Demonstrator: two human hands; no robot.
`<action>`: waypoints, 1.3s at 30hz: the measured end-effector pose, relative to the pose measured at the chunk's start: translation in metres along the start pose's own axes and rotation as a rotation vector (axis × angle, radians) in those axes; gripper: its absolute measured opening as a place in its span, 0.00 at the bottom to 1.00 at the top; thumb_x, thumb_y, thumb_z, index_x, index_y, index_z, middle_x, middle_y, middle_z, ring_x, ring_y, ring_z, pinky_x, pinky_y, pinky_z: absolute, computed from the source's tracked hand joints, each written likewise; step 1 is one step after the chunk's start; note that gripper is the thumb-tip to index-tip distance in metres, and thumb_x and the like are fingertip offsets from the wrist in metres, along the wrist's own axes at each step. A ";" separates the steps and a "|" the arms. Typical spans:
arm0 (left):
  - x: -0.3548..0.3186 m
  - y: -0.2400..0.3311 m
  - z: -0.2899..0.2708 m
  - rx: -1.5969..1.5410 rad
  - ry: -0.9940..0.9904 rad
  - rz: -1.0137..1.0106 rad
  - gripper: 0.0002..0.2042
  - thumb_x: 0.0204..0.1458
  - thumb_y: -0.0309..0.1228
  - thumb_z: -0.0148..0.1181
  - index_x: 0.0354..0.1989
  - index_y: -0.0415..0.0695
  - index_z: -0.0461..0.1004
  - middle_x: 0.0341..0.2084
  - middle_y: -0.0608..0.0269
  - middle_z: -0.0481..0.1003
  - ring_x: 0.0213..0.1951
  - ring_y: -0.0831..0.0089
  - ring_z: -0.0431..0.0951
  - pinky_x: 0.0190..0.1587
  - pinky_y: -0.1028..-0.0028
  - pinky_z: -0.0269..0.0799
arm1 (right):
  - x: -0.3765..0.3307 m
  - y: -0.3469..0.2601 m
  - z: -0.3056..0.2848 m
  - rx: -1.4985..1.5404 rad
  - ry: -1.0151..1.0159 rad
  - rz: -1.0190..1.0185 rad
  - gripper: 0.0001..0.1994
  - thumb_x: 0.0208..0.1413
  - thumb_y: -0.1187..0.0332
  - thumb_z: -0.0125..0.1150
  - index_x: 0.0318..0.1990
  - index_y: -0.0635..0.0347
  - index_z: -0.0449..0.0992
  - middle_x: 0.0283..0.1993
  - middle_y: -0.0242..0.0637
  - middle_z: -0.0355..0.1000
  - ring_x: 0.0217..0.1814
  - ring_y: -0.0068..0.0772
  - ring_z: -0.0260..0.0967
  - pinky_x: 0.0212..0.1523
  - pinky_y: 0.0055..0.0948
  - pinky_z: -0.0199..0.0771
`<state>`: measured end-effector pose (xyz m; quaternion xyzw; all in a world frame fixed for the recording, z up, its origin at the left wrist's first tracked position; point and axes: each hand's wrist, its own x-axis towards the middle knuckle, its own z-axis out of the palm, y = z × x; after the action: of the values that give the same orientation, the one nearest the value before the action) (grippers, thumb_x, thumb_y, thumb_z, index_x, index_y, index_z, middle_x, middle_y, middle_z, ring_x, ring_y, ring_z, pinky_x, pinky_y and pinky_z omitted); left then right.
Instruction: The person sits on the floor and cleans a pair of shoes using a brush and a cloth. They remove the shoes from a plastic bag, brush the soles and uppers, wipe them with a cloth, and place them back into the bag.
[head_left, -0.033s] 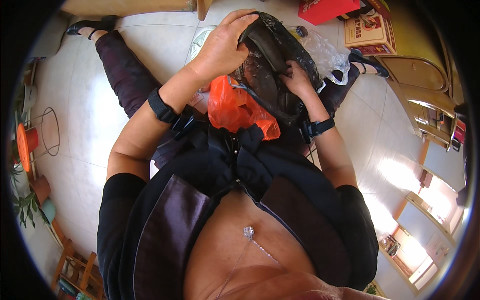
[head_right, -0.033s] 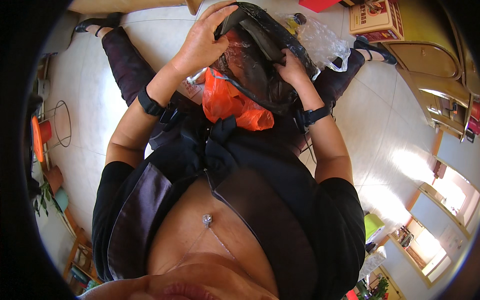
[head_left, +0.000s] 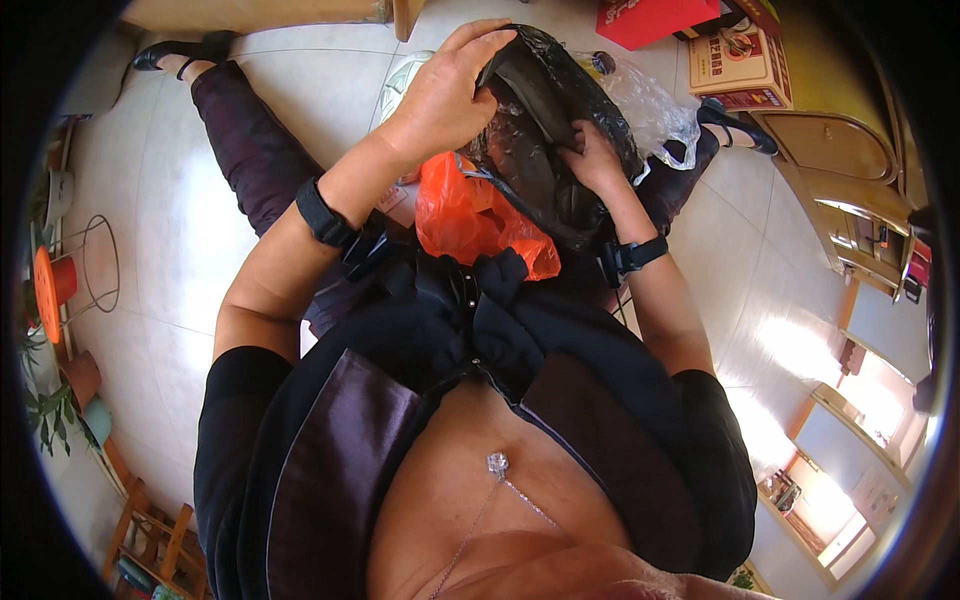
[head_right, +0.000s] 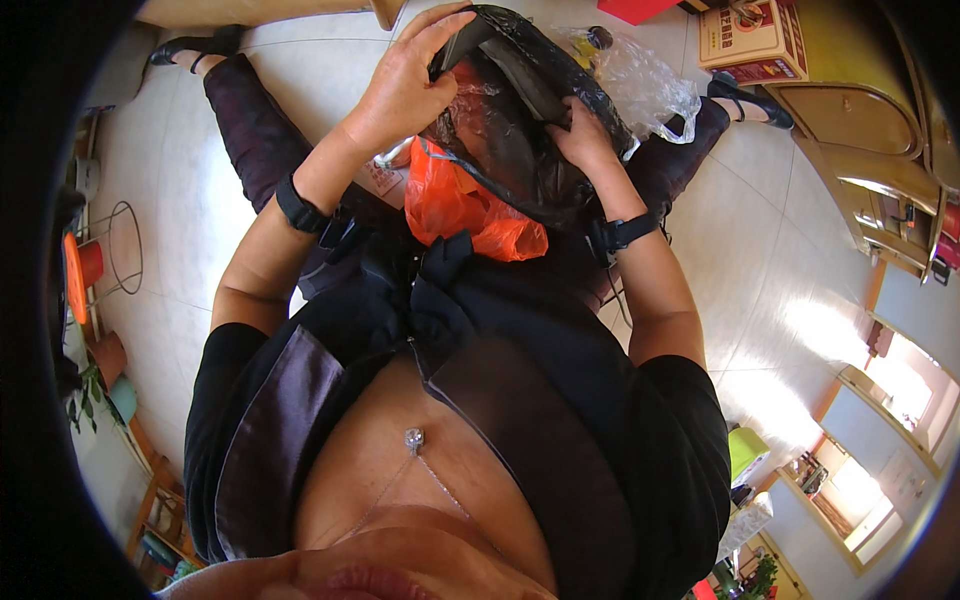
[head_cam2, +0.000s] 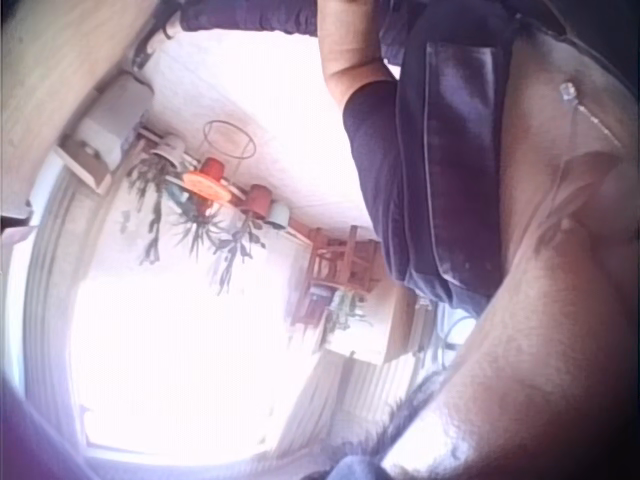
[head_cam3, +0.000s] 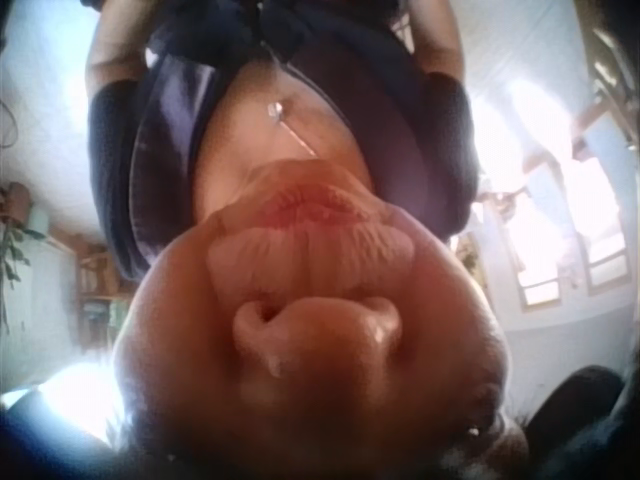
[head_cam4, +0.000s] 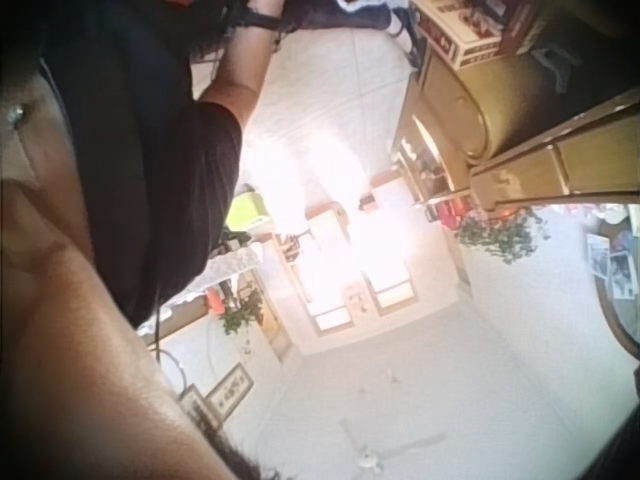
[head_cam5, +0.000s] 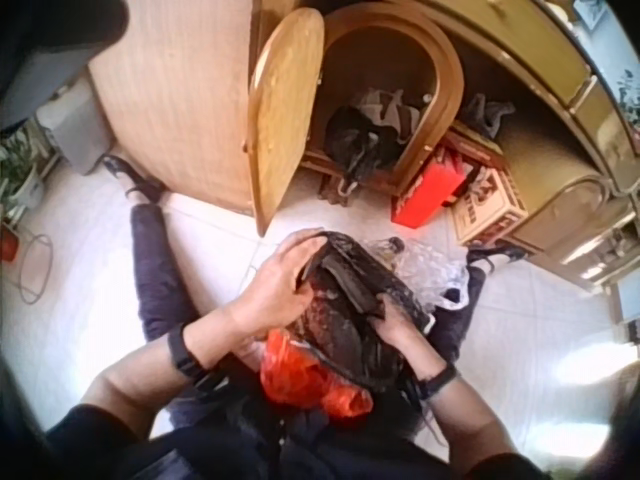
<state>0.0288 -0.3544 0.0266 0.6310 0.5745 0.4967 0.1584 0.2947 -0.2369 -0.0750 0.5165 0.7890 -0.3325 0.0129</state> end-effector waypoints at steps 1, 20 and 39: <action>-0.001 0.000 0.000 0.010 0.012 0.018 0.29 0.40 0.15 0.51 0.57 0.38 0.69 0.58 0.52 0.68 0.52 0.50 0.74 0.52 0.64 0.73 | 0.000 -0.001 0.003 -0.022 0.060 -0.046 0.30 0.50 0.63 0.68 0.60 0.59 0.66 0.58 0.56 0.69 0.62 0.55 0.66 0.61 0.42 0.66; -0.021 -0.016 0.004 0.009 -0.017 -0.065 0.31 0.42 0.16 0.55 0.61 0.44 0.67 0.61 0.53 0.65 0.60 0.52 0.68 0.60 0.66 0.67 | 0.046 -0.005 0.003 0.376 0.202 0.137 0.46 0.44 0.38 0.64 0.62 0.71 0.65 0.59 0.57 0.70 0.60 0.48 0.69 0.61 0.34 0.64; -0.074 0.055 -0.089 0.391 -0.087 0.316 0.36 0.31 0.31 0.73 0.57 0.59 0.74 0.64 0.48 0.58 0.60 0.46 0.62 0.62 0.55 0.61 | -0.081 -0.143 -0.016 0.950 -0.199 -0.149 0.21 0.63 0.58 0.52 0.56 0.66 0.73 0.55 0.37 0.73 0.57 0.29 0.68 0.58 0.26 0.64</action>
<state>-0.0008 -0.4682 0.0766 0.7524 0.5465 0.3671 -0.0218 0.2199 -0.3283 0.0401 0.3734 0.5797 -0.7033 -0.1727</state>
